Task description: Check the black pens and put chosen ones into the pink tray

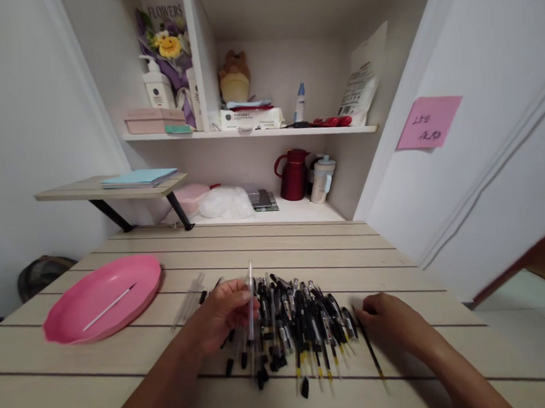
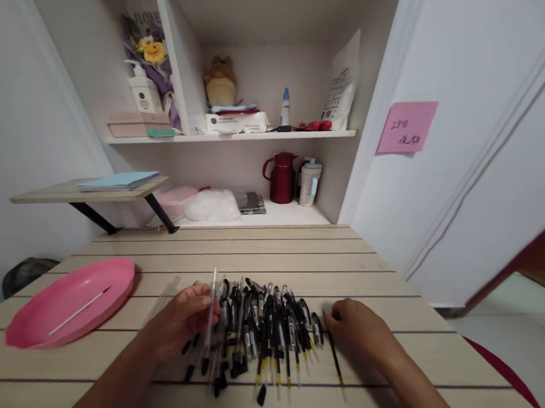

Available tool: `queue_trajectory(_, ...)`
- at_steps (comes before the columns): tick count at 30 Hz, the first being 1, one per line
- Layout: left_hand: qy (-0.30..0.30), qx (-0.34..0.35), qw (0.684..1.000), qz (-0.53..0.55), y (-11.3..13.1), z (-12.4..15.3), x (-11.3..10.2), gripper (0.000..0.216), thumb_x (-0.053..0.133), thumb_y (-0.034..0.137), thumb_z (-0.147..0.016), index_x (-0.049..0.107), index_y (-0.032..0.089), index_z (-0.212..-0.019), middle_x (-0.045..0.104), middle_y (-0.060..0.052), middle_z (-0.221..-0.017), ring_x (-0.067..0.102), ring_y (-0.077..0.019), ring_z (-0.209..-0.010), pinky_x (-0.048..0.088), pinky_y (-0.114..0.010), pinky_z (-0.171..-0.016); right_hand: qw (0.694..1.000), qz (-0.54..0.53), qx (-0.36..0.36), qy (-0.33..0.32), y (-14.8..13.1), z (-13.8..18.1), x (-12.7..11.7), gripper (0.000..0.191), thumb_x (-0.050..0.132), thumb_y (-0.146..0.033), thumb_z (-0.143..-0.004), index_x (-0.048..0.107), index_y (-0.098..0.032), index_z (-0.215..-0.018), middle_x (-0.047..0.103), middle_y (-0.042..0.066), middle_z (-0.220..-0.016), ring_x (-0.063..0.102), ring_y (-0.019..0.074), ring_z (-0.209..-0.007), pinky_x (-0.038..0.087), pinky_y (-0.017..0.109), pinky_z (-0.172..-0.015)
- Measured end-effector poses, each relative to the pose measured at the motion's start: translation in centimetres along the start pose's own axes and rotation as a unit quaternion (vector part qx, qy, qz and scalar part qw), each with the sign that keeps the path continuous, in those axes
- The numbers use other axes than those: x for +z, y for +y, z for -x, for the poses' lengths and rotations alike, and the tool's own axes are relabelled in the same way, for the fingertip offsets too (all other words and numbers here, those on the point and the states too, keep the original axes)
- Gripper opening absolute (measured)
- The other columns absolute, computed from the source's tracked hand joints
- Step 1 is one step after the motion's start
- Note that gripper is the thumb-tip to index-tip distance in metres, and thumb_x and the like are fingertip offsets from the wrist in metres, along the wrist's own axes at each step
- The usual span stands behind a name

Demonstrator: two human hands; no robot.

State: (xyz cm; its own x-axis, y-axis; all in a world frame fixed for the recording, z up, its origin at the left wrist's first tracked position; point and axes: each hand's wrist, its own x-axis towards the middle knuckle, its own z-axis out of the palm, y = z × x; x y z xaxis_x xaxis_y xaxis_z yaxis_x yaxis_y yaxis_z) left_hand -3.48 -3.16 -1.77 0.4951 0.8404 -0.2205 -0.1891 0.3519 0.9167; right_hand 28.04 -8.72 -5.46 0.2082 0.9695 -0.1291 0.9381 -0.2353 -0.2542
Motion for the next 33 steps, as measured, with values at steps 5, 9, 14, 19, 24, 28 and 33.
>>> queue_trajectory(5,-0.005,0.006,1.000,0.029,-1.5,-0.3,-0.1,0.014,0.060,0.022,-0.069,0.048,0.014,-0.069,0.062,-0.003,-0.066,0.056,-0.0086,-0.052,0.039,-0.017,-0.044,1.000,0.004,-0.004,-0.009,0.2,-0.1,0.4,0.025,0.046,-0.031,-0.071,0.055,-0.019,-0.052,0.063,0.005,-0.057,0.053,0.0161,-0.053,0.023,0.025,-0.048)
queue_trajectory(9,-0.027,0.011,0.999,0.031,-1.8,-0.2,-0.2,0.012,0.059,0.022,-0.071,0.050,0.014,-0.070,0.063,-0.004,-0.069,0.057,-0.0090,-0.055,0.041,-0.018,-0.048,1.000,0.013,0.003,-0.009,0.7,-0.5,0.9,0.024,0.047,-0.031,-0.072,0.055,-0.019,-0.052,0.063,0.005,-0.056,0.053,0.0160,-0.051,0.023,0.025,-0.048)
queue_trajectory(14,-0.029,0.019,0.999,0.006,-2.1,-0.2,-0.2,0.009,0.057,0.020,-0.072,0.051,0.014,-0.072,0.064,-0.006,-0.071,0.057,-0.0093,-0.055,0.041,-0.019,-0.049,1.000,0.010,-0.011,0.003,1.0,-0.8,1.4,0.023,0.051,-0.030,-0.070,0.054,-0.019,-0.051,0.061,0.005,-0.054,0.051,0.0159,-0.049,0.023,0.026,-0.048)
queue_trajectory(19,-0.034,0.016,0.999,-0.009,-2.2,-0.1,-0.1,0.010,0.057,0.021,-0.071,0.051,0.014,-0.071,0.065,-0.006,-0.072,0.058,-0.0101,-0.056,0.041,-0.019,-0.049,1.000,0.004,-0.009,0.005,0.9,-0.7,1.6,0.022,0.050,-0.030,-0.070,0.053,-0.019,-0.050,0.061,0.005,-0.053,0.051,0.0160,-0.048,0.023,0.027,-0.048)
queue_trajectory(24,-0.043,0.004,0.999,-0.012,-2.2,0.2,0.4,0.014,0.060,0.023,-0.070,0.050,0.014,-0.073,0.066,-0.007,-0.072,0.060,-0.0120,-0.057,0.041,-0.020,-0.049,1.000,0.004,0.002,0.013,0.7,-0.6,1.3,0.021,0.046,-0.025,-0.069,0.053,-0.019,-0.050,0.062,0.006,-0.054,0.051,0.0161,-0.049,0.023,0.027,-0.048)
queue_trajectory(28,-0.055,-0.016,0.998,-0.018,-2.3,0.4,0.9,0.016,0.061,0.024,-0.069,0.049,0.016,-0.074,0.067,-0.006,-0.070,0.061,-0.0129,-0.057,0.041,-0.020,-0.047,1.000,0.006,0.014,0.021,0.4,-0.4,0.8,0.025,0.044,-0.028,-0.070,0.053,-0.018,-0.049,0.062,0.007,-0.054,0.052,0.0165,-0.050,0.024,0.026,-0.048)
queue_trajectory(33,-0.059,-0.022,0.998,-0.028,-2.2,0.4,1.1,0.017,0.062,0.025,-0.069,0.048,0.015,-0.072,0.067,-0.005,-0.069,0.061,-0.0127,-0.057,0.041,-0.020,-0.047,1.000,0.003,0.018,0.018,-0.2,0.0,0.8,0.021,0.048,-0.030,-0.067,0.057,-0.018,-0.052,0.063,0.007,-0.057,0.052,0.0156,-0.050,0.025,0.025,-0.048)
